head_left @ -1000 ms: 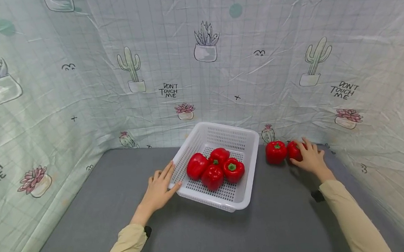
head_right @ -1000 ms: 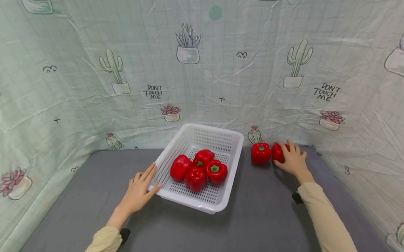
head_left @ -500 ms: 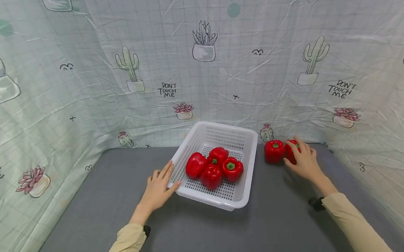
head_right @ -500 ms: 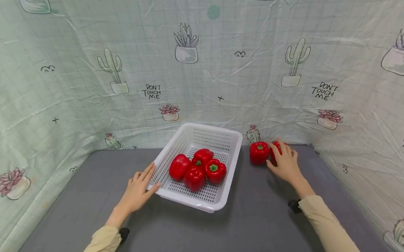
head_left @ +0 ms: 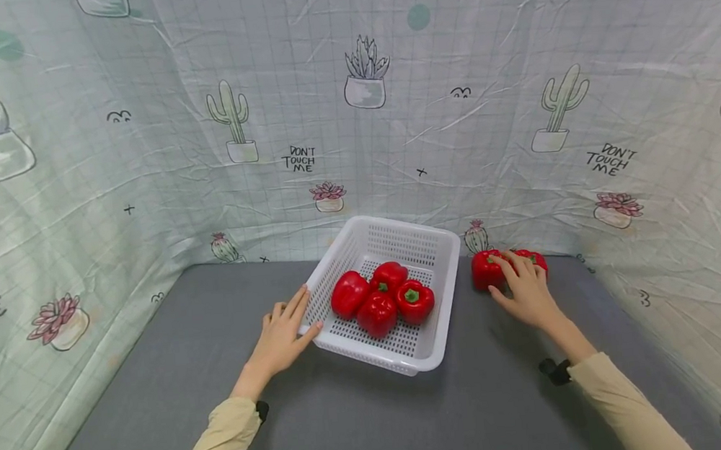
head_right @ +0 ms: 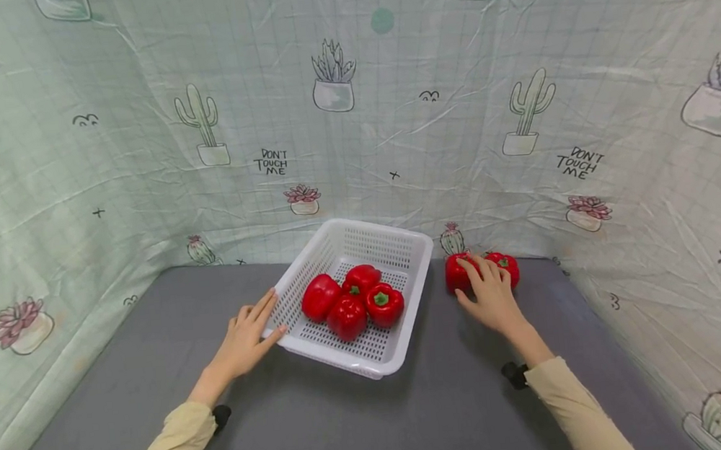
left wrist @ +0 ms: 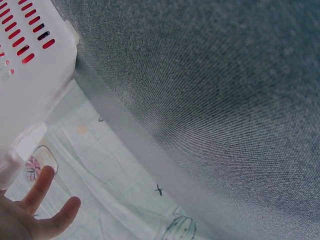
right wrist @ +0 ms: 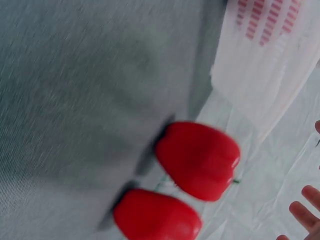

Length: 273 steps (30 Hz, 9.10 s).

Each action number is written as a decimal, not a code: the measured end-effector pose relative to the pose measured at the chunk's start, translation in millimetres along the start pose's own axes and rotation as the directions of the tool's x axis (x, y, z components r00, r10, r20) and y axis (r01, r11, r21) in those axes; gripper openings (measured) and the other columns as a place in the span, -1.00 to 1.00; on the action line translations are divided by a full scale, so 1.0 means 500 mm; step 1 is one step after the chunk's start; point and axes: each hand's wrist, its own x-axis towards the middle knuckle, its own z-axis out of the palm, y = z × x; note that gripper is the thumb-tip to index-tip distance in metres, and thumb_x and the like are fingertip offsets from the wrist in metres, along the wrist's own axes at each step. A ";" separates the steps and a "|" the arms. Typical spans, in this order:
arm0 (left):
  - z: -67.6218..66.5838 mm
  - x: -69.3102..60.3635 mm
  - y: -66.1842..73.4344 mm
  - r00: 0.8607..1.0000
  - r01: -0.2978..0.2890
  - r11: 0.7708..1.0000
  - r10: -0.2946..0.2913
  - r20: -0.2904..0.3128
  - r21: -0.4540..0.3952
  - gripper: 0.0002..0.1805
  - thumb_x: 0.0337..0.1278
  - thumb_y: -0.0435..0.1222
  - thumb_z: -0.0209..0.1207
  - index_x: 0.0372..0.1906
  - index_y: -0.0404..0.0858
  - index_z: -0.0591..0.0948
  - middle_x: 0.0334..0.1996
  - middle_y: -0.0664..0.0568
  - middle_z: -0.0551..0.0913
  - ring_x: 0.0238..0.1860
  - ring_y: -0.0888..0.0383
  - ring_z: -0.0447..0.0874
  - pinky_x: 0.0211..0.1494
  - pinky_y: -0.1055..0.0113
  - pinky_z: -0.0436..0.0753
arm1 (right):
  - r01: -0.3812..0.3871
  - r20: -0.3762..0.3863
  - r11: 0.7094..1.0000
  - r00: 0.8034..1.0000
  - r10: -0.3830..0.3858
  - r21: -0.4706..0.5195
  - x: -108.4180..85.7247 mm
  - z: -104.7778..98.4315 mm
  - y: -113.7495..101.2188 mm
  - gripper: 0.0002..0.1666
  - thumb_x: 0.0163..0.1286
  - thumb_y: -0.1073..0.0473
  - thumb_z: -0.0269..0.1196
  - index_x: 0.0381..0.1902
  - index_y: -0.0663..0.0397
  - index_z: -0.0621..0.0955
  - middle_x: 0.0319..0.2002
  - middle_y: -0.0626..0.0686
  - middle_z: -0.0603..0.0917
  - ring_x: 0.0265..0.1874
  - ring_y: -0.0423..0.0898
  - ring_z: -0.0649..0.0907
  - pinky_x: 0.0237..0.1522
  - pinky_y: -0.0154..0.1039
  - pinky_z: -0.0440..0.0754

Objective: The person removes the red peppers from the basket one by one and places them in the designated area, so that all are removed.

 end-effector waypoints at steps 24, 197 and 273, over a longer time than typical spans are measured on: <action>0.000 0.001 0.002 1.000 0.001 1.000 -0.002 0.005 0.010 -0.27 0.11 0.08 -0.01 0.32 -0.22 0.20 0.34 -0.01 0.17 0.01 -0.02 0.29 -0.11 -0.01 0.25 | 0.045 0.099 0.995 0.994 -0.054 0.090 0.017 0.044 -0.166 -0.32 0.06 0.08 0.27 0.16 0.12 0.38 0.17 0.22 0.33 0.09 0.14 0.27 0.03 0.16 0.16; 0.003 -0.001 0.000 0.999 0.034 0.998 -0.032 0.030 -0.048 -0.27 0.12 0.07 -0.01 0.35 -0.15 0.14 0.37 0.04 0.12 -0.01 0.00 0.27 -0.09 0.01 0.25 | -0.213 0.023 0.976 0.977 0.214 -0.038 -0.046 -0.035 -0.171 -0.16 -0.32 0.04 0.46 0.04 -0.06 0.44 -0.07 0.27 0.40 -0.12 0.19 0.39 -0.21 0.14 0.40; 0.000 0.000 0.003 0.999 0.042 0.997 -0.041 0.020 -0.058 -0.27 0.12 0.05 -0.01 0.35 -0.18 0.14 0.37 0.01 0.12 -0.02 -0.01 0.27 -0.07 0.00 0.25 | -0.408 0.132 0.903 0.896 0.425 -0.135 -0.033 0.109 -0.008 -0.28 0.04 -0.14 0.19 0.15 0.00 0.32 -0.11 0.40 0.27 -0.16 0.35 0.26 -0.26 0.32 0.21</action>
